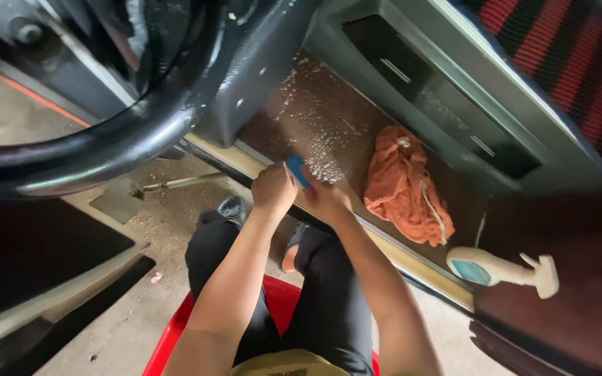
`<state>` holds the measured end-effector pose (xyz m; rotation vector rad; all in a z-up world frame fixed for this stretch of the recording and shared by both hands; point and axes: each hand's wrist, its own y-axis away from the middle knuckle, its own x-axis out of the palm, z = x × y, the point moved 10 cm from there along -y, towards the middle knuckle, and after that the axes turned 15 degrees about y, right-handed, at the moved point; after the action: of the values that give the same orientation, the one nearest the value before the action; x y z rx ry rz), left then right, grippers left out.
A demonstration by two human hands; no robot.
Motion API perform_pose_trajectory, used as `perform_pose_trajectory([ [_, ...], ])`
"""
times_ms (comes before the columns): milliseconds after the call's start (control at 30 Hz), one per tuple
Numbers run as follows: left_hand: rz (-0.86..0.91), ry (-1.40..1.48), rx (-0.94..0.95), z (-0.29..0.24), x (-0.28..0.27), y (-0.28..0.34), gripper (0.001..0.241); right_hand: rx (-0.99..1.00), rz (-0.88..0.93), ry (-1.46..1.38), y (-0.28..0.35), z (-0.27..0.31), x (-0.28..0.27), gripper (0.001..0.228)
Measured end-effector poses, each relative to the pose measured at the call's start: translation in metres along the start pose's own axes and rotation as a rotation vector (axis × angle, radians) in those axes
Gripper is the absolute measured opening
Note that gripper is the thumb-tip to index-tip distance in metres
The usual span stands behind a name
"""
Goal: Cleaning the interior dashboard and floor area of a vehicle using a brush and detergent.
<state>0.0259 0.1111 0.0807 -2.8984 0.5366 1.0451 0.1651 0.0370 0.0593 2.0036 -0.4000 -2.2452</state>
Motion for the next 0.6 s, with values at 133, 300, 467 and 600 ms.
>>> perform_pose_trajectory([
  [133,0.155,0.036,-0.051,-0.016,0.003,0.001,0.038,0.162,-0.121,0.064,0.031,-0.091,0.034,0.064],
  [300,0.141,-0.030,0.075,-0.018,0.029,0.004,0.039,0.331,-0.172,0.141,0.039,-0.116,0.041,0.067],
  [467,0.143,-0.085,0.014,-0.008,0.033,0.004,0.041,0.153,-0.303,0.077,0.037,-0.073,0.014,0.065],
  [600,0.149,-0.108,0.022,-0.013,0.030,0.005,0.043,0.157,-0.166,0.059,0.032,-0.096,0.022,0.060],
])
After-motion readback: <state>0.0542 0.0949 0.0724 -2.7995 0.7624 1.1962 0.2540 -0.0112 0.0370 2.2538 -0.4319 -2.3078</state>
